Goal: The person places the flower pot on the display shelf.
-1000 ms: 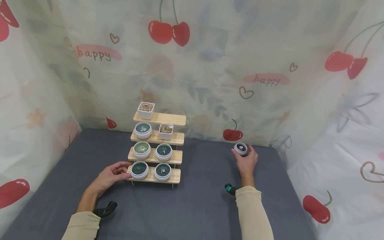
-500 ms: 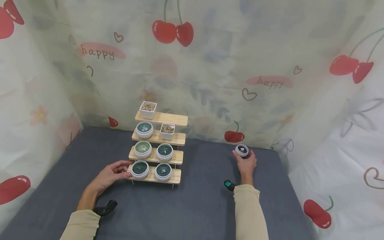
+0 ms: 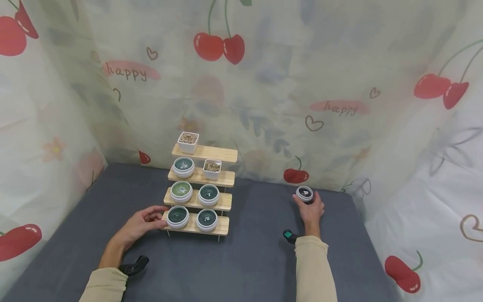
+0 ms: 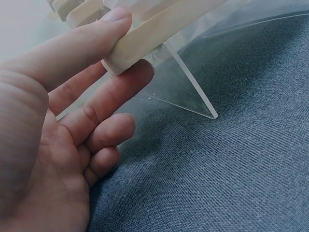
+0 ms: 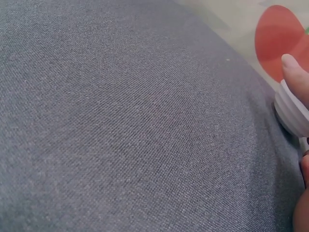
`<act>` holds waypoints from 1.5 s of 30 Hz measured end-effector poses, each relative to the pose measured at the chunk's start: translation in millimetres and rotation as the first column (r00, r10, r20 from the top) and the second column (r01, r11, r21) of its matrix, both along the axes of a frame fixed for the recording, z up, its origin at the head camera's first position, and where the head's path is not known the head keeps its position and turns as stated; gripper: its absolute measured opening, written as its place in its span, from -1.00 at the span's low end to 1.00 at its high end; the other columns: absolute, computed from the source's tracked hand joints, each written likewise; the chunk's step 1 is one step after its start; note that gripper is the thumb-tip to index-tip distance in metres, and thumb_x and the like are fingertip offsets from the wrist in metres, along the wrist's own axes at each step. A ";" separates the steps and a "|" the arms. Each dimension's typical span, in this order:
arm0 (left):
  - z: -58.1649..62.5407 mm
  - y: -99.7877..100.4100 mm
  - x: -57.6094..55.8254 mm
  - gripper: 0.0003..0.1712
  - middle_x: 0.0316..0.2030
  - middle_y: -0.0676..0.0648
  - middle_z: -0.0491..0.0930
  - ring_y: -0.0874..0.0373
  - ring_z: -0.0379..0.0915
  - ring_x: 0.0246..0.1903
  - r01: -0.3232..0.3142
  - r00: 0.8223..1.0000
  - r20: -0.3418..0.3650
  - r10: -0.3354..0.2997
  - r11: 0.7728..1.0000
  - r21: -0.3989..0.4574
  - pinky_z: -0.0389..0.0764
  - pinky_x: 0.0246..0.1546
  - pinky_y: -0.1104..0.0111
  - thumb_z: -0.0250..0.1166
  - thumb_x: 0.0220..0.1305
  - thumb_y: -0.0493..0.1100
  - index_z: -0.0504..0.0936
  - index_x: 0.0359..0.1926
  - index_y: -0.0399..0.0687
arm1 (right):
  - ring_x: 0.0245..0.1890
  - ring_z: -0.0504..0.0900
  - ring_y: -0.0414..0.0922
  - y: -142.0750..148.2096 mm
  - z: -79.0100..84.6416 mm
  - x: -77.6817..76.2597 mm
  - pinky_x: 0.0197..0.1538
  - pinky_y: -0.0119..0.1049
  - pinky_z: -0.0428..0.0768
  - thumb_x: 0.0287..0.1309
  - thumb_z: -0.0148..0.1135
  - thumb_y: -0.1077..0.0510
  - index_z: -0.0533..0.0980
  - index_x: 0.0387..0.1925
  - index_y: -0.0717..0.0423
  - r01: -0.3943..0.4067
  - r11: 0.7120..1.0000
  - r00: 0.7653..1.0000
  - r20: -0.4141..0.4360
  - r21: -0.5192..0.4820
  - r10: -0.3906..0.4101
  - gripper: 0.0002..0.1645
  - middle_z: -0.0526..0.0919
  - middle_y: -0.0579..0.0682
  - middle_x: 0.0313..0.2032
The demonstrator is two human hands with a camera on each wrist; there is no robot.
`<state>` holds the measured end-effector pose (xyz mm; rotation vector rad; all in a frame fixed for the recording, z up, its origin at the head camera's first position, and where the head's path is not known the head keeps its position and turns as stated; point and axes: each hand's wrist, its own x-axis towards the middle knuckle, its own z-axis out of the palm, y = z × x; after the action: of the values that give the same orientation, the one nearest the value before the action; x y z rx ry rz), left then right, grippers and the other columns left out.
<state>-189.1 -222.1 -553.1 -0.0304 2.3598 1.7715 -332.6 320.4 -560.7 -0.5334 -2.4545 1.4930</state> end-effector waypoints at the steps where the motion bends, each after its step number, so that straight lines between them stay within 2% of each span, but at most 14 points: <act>1: 0.1 0.3 0.0 -0.25 -0.22 -0.05 0.62 0.19 0.54 -0.24 -0.001 1.000 -0.001 0.001 1.000 0.001 0.54 -0.16 0.39 0.51 0.20 0.02 0.48 0.34 -0.15 | 0.54 -0.07 0.26 0.1 0.4 0.5 0.55 0.19 -0.12 0.16 0.48 -0.10 -0.01 0.59 0.21 -0.004 1.000 1.000 -0.004 0.005 0.004 0.21 0.26 0.37 0.46; 8: 0.4 1.3 -0.4 -0.24 -0.22 -0.04 0.61 0.20 0.54 -0.25 0.003 1.000 0.001 -0.003 1.000 0.014 0.54 -0.16 0.38 0.52 0.20 0.01 0.48 0.34 -0.15 | 0.47 0.02 0.24 1.4 0.0 -0.4 0.50 0.19 -0.09 0.17 0.47 0.00 0.22 0.48 0.28 0.006 1.000 0.999 -0.042 0.026 -0.005 -0.01 0.41 0.37 0.34; 11: 0.5 1.0 -0.1 -0.23 -0.23 -0.03 0.61 0.21 0.53 -0.26 0.001 1.000 0.005 -0.001 1.000 0.011 0.53 -0.17 0.38 0.52 0.19 0.03 0.48 0.34 -0.15 | 0.45 0.04 0.26 1.1 -0.4 -1.0 0.49 0.19 -0.08 0.17 0.47 0.01 0.27 0.43 0.30 0.012 1.000 0.999 -0.043 0.020 -0.011 -0.07 0.41 0.37 0.30; 19: 0.9 0.3 0.7 -0.23 -0.23 -0.02 0.63 0.22 0.54 -0.25 0.006 1.000 0.004 -0.006 1.000 0.015 0.53 -0.17 0.39 0.51 0.20 0.01 0.46 0.35 -0.16 | 0.45 0.10 0.31 -1.1 0.1 1.7 0.50 0.19 -0.01 0.24 0.42 0.01 0.24 0.44 0.34 0.023 1.000 1.000 -0.019 -0.002 -0.023 -0.09 0.33 0.39 0.34; 25: 2.0 0.8 0.7 -0.24 -0.23 -0.03 0.63 0.21 0.54 -0.26 0.000 1.000 0.005 0.000 1.000 0.011 0.52 -0.18 0.39 0.52 0.20 0.02 0.47 0.34 -0.15 | 0.40 0.31 0.25 -2.1 2.7 0.4 0.45 0.11 0.23 0.28 0.38 -0.03 0.24 0.45 0.33 0.025 0.999 1.000 -0.014 -0.045 -0.026 -0.10 0.37 0.38 0.36; 29: 2.0 0.7 0.4 -0.24 -0.23 -0.03 0.63 0.21 0.54 -0.25 -0.008 1.000 0.009 0.008 1.000 0.004 0.51 -0.17 0.40 0.52 0.20 0.03 0.47 0.34 -0.12 | 0.29 0.41 0.19 -3.9 4.8 -1.4 0.28 0.01 0.38 0.29 0.36 -0.03 0.24 0.45 0.34 0.022 0.997 1.000 -0.016 -0.078 -0.023 -0.11 0.39 0.36 0.34; 35: 1.1 0.5 -0.1 -0.24 -0.22 -0.03 0.64 0.21 0.54 -0.25 0.002 1.000 0.006 -0.002 1.000 0.003 0.51 -0.17 0.40 0.51 0.20 0.02 0.47 0.35 -0.12 | 0.18 0.42 0.08 -5.5 6.0 1.3 0.06 -0.25 0.37 0.29 0.37 0.01 0.24 0.44 0.34 0.022 0.995 0.999 -0.040 -0.093 -0.026 -0.14 0.39 0.33 0.31; 40: 0.3 0.1 -0.2 -0.24 -0.22 -0.04 0.64 0.20 0.54 -0.25 0.007 1.000 0.006 -0.007 1.000 0.010 0.51 -0.17 0.39 0.51 0.20 0.02 0.47 0.35 -0.12 | 0.12 0.42 0.02 -12.1 11.9 4.6 0.00 -0.36 0.37 0.25 0.41 0.04 0.31 0.41 0.29 0.012 0.997 0.996 -0.086 -0.076 -0.019 -0.17 0.38 0.30 0.28; 45: -1.6 -0.4 0.4 -0.24 -0.22 -0.04 0.63 0.20 0.54 -0.26 0.007 1.000 0.001 -0.007 1.000 0.007 0.52 -0.17 0.38 0.52 0.20 0.02 0.47 0.34 -0.11 | 0.14 0.46 0.01 -25.0 21.2 4.0 -0.07 -0.54 0.40 0.25 0.42 0.06 0.34 0.39 0.25 -0.039 0.998 0.990 -0.140 -0.058 0.030 -0.22 0.35 0.28 0.29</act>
<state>-188.7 -222.5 -554.7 -0.0219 2.3498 1.7766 -328.6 295.4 -539.4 -0.3858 -2.3303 1.5665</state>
